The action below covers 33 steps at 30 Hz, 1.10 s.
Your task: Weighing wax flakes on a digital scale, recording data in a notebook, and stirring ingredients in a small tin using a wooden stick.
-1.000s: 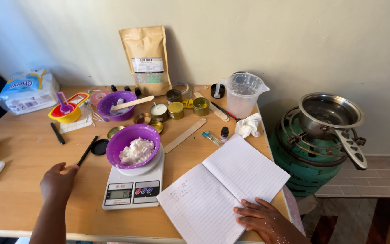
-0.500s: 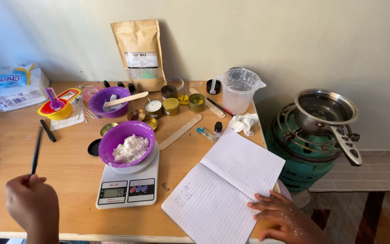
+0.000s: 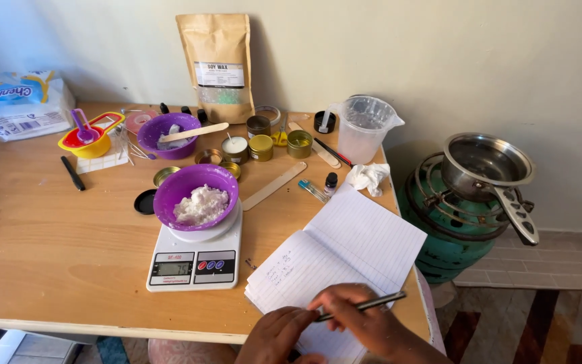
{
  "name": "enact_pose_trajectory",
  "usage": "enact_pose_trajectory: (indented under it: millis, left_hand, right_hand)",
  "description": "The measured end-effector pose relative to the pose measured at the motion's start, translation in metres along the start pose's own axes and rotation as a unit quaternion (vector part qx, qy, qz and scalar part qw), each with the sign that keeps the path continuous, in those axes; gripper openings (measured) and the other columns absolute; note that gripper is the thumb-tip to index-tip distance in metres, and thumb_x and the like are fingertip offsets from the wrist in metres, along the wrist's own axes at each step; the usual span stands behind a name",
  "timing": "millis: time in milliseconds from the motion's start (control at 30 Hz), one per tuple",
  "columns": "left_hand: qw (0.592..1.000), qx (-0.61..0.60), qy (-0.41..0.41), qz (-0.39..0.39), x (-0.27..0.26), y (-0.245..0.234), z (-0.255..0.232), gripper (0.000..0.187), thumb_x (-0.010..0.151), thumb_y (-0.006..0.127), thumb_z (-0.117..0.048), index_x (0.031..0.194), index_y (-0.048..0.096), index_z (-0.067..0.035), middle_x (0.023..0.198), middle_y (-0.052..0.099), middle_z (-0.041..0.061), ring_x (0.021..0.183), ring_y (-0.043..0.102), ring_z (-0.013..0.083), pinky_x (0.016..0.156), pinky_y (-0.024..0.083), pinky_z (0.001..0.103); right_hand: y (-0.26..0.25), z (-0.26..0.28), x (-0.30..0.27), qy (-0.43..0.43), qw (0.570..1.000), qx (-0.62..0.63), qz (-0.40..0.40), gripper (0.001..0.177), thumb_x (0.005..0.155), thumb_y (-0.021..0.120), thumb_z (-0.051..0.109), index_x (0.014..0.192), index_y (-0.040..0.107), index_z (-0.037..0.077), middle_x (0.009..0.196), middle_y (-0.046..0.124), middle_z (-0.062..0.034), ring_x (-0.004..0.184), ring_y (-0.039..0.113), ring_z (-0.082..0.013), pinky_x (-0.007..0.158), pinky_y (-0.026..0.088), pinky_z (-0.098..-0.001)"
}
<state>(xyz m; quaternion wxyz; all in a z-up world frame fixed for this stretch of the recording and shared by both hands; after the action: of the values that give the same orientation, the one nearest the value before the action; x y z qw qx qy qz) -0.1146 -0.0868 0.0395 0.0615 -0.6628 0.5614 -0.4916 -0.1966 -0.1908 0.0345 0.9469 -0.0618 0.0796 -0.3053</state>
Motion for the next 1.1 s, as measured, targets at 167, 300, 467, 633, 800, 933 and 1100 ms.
enact_pose_trajectory:
  millis: [167,300,467,633,800,933,1100]
  left_hand:
    - [0.988,0.130,0.078,-0.005,-0.046,0.022,0.033,0.025,0.094,0.059,-0.033,0.106,0.062,-0.012,0.115,0.067,0.004,0.112,0.058,0.0257,0.099,0.033,0.054]
    - [0.981,0.108,0.138,-0.083,-0.037,0.012,0.003,0.011,0.090,0.072,-0.023,0.086,0.068,-0.013,0.100,0.071,-0.001,0.093,0.067,0.0198,0.097,0.042,0.045]
    - [0.970,0.150,0.121,-0.150,-0.031,0.021,0.000,0.025,0.093,0.064,-0.035,0.092,0.069,-0.010,0.103,0.069,0.005,0.093,0.067,0.0208,0.092,0.049,0.041]
    - [0.956,0.189,0.072,-0.214,-0.031,-0.007,-0.004,0.050,0.084,0.068,-0.055,0.090,0.070,-0.005,0.095,0.069,0.007,0.087,0.067,0.0221,0.077,0.057,0.034]
    - [0.961,0.172,0.056,-0.210,-0.026,-0.012,-0.005,0.047,0.083,0.071,-0.052,0.089,0.070,-0.005,0.090,0.070,0.006,0.086,0.067,0.0207,0.076,0.058,0.033]
    - [0.962,0.172,0.046,-0.206,-0.023,-0.012,-0.004,0.049,0.085,0.068,-0.052,0.089,0.070,-0.004,0.090,0.070,0.006,0.086,0.067,0.0198,0.076,0.057,0.032]
    - [0.963,0.160,0.058,-0.208,-0.025,-0.013,-0.004,0.048,0.086,0.068,-0.051,0.089,0.069,-0.003,0.090,0.069,0.007,0.087,0.067,0.0216,0.075,0.058,0.033]
  right_hand:
    - [-0.058,-0.009,0.025,0.003,0.982,0.111,-0.152,0.039,0.085,0.057,0.024,0.089,0.074,-0.011,0.064,0.066,-0.0192,0.057,0.061,-0.0210,0.049,0.050,-0.0304]
    - [-0.063,-0.008,0.054,0.024,0.980,0.036,-0.193,0.024,0.079,0.069,0.014,0.098,0.072,0.000,0.078,0.066,-0.0086,0.069,0.062,-0.0143,0.062,0.059,-0.0286]
    - [-0.018,-0.043,0.068,0.064,0.984,0.107,-0.126,0.017,0.085,0.065,0.013,0.074,0.060,0.001,0.055,0.058,-0.0108,0.045,0.051,-0.0172,0.044,0.043,-0.0283]
    - [0.002,-0.054,0.057,0.117,0.984,0.104,-0.087,0.023,0.085,0.062,0.017,0.078,0.063,-0.005,0.062,0.064,-0.0197,0.044,0.058,-0.0231,0.035,0.044,-0.0299]
    - [0.013,-0.031,0.048,0.107,0.993,0.026,-0.041,0.010,0.081,0.065,0.004,0.074,0.060,0.000,0.061,0.068,-0.0181,0.043,0.060,-0.0208,0.041,0.046,-0.0264]
    - [0.023,-0.031,0.047,0.085,0.996,-0.021,0.007,0.012,0.081,0.067,0.006,0.073,0.059,0.004,0.060,0.067,-0.0110,0.045,0.059,-0.0161,0.041,0.049,-0.0255]
    - [0.022,-0.037,0.047,0.106,0.993,-0.042,-0.008,0.023,0.084,0.068,0.014,0.068,0.054,0.005,0.052,0.062,-0.0116,0.042,0.055,-0.0161,0.042,0.047,-0.0257]
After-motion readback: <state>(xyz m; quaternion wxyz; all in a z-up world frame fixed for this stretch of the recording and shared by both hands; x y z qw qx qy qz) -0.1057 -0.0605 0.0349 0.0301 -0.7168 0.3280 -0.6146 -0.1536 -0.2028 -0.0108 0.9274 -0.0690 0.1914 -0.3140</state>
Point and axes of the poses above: each hand's wrist, its own x-axis towards the middle knuckle, its own y-axis out of the palm, z = x × y, the point moved 9 cm from there along x, towards the middle knuckle
